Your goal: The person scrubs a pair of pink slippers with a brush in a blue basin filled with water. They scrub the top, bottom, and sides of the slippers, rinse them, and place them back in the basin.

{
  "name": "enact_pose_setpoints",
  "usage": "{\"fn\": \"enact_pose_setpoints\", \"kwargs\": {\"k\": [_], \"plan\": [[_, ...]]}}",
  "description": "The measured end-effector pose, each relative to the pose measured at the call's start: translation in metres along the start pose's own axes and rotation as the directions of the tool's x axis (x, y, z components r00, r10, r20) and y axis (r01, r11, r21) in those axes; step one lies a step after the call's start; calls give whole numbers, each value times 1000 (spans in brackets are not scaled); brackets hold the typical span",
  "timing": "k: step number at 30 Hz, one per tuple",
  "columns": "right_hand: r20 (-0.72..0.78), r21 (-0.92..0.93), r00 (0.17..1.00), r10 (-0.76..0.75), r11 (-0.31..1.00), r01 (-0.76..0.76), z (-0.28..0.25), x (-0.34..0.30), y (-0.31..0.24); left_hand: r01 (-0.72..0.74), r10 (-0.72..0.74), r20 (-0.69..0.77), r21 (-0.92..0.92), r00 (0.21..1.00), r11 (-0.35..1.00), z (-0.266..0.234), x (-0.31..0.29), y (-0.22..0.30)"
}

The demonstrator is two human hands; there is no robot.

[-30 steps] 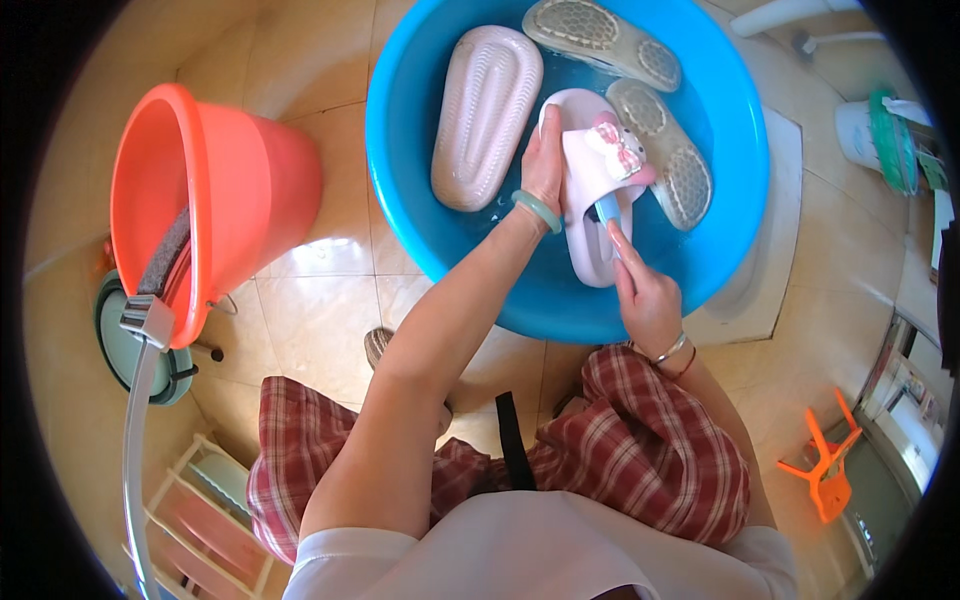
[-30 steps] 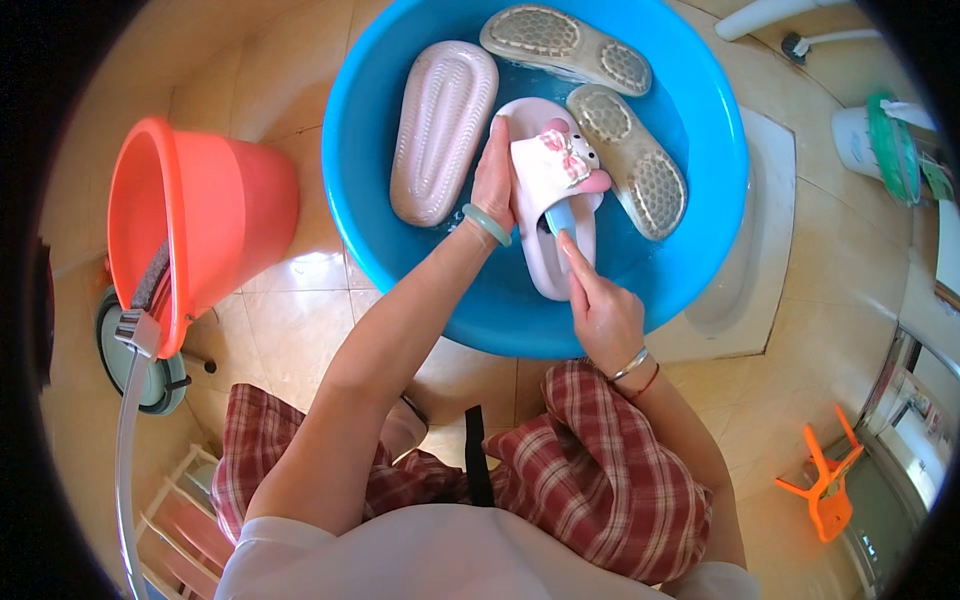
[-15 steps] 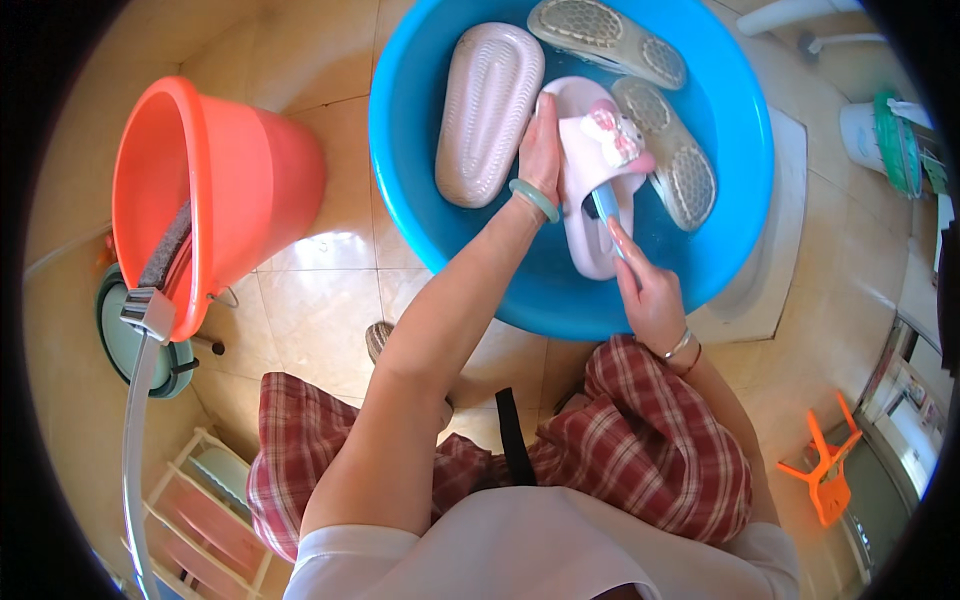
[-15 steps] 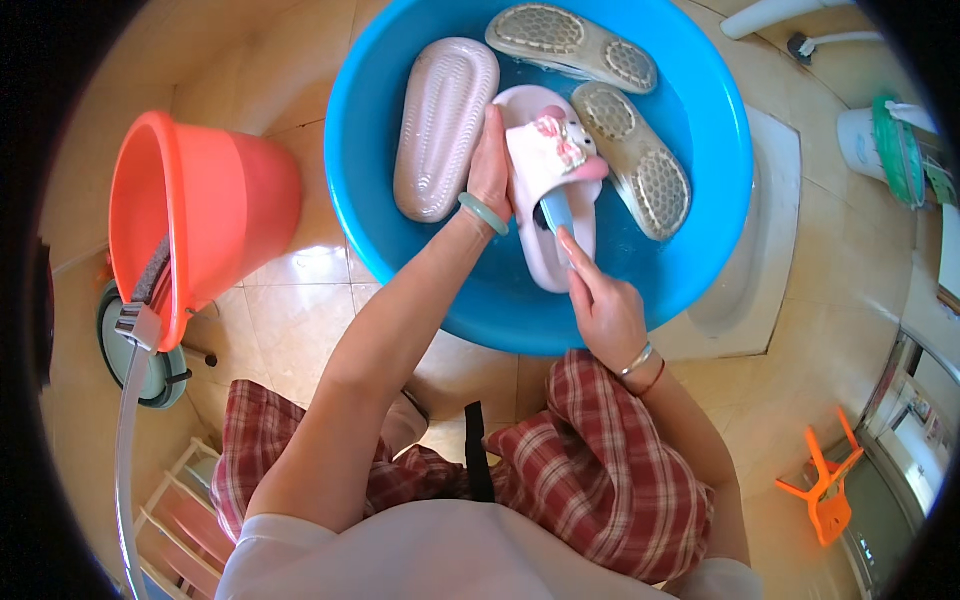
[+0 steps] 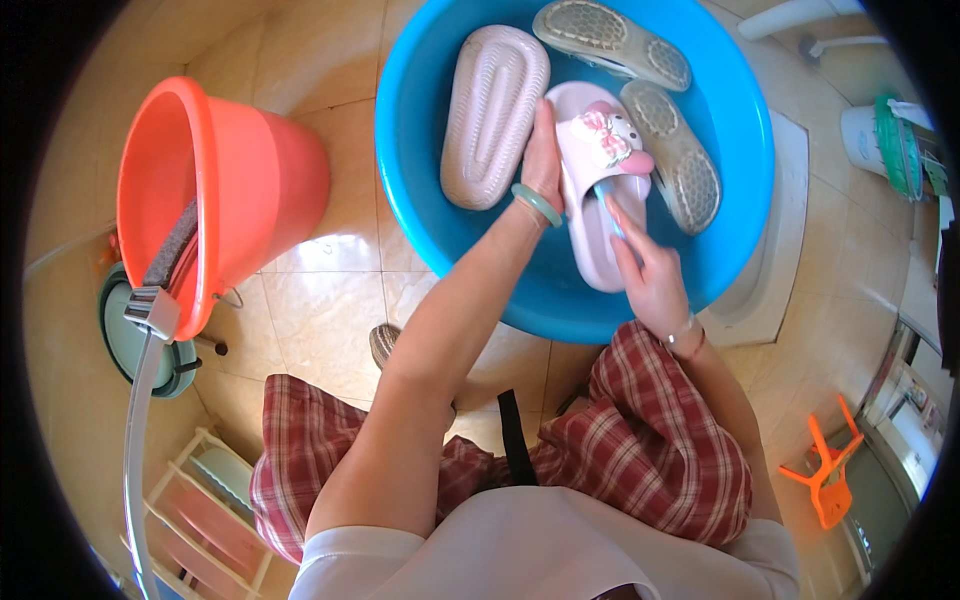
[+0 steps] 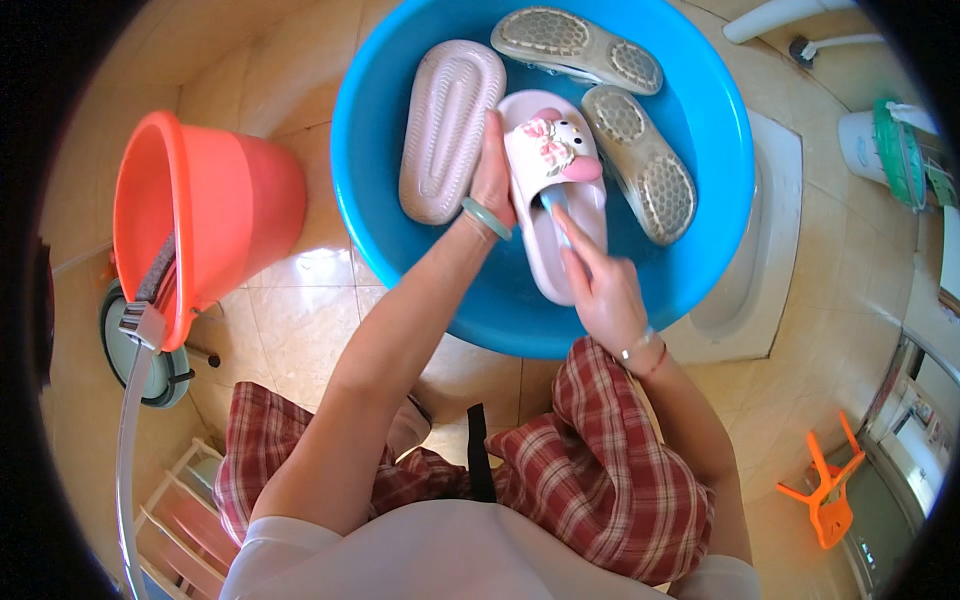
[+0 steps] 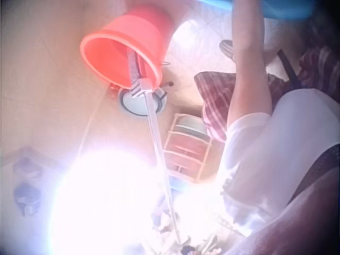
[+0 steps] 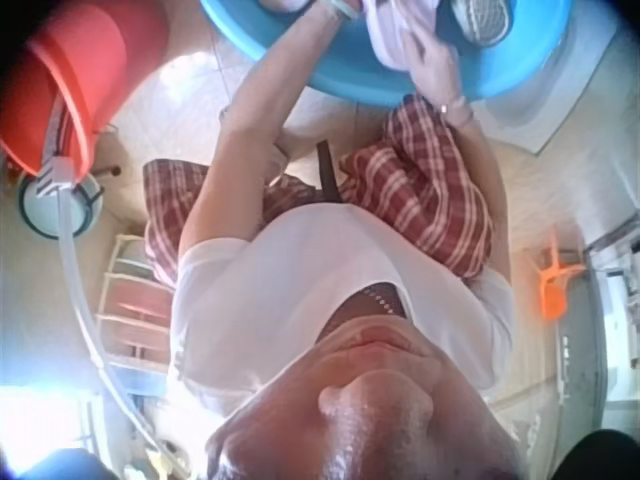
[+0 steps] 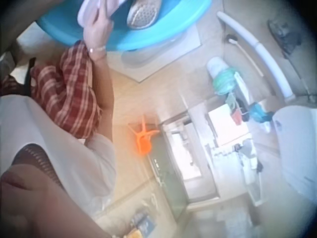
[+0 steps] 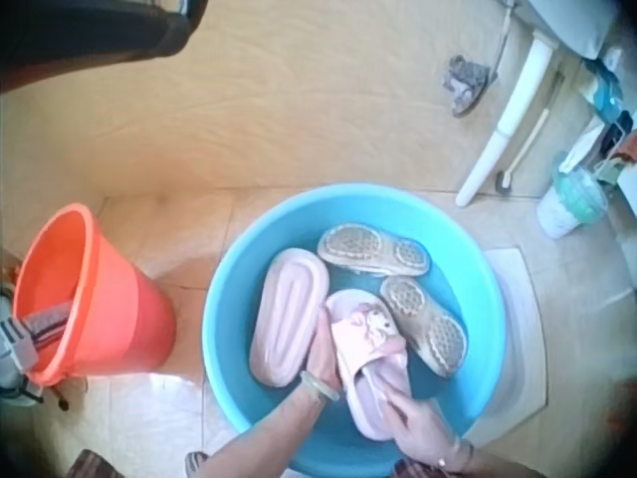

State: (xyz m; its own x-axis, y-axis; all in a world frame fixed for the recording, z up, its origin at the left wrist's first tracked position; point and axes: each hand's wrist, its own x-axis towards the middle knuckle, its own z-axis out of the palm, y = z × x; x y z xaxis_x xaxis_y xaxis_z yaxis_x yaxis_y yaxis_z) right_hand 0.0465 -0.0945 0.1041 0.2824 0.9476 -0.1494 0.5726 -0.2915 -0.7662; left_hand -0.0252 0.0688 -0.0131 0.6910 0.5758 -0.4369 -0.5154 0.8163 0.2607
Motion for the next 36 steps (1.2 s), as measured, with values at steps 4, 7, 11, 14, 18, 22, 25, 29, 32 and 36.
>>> {"fn": "enact_pose_setpoints", "kwargs": {"k": [4, 7, 11, 14, 18, 22, 25, 29, 32, 36], "plan": [[-8, 34, 1000, 9, 999, -9, 3, -13, 1, 33, -32, -9, 192, 999, 981, -2, 3, 3], [-140, -183, 989, -39, 983, 12, 14, 35, 22, 51, -47, -19, 333, 999, 942, -2, 8, -6], [-78, -356, 997, 28, 933, -54, 18, 77, 12, 83, -71, -76, 178, 995, 980, 0, 1, 5], [-89, -320, 995, 51, 944, -77, 34, 72, 46, 54, 38, -238, 368, 970, 928, -19, 6, -6], [14, -360, 995, 94, 929, -83, 43, 83, 60, 198, -34, -506, 273, 862, 941, -34, 12, -11], [-11, -353, 979, 201, 915, -192, 49, 88, 57, 94, 16, -404, 252, 915, 963, -42, 17, -14], [-53, -230, 992, 111, 966, -120, 47, 89, 58, 97, -76, -263, 68, 962, 993, -39, 20, -9], [-56, -127, 993, -106, 987, 98, 26, 58, 38, 41, -30, -186, 56, 982, 998, -35, 13, 1], [2, -125, 997, -73, 989, 73, 2, 24, 17, 29, -29, -129, 3, 991, 1000, -19, 9, 0], [32, -205, 997, -66, 976, 71, -3, -9, 6, -126, 194, -281, 245, 940, 961, 15, -5, 9]]}}
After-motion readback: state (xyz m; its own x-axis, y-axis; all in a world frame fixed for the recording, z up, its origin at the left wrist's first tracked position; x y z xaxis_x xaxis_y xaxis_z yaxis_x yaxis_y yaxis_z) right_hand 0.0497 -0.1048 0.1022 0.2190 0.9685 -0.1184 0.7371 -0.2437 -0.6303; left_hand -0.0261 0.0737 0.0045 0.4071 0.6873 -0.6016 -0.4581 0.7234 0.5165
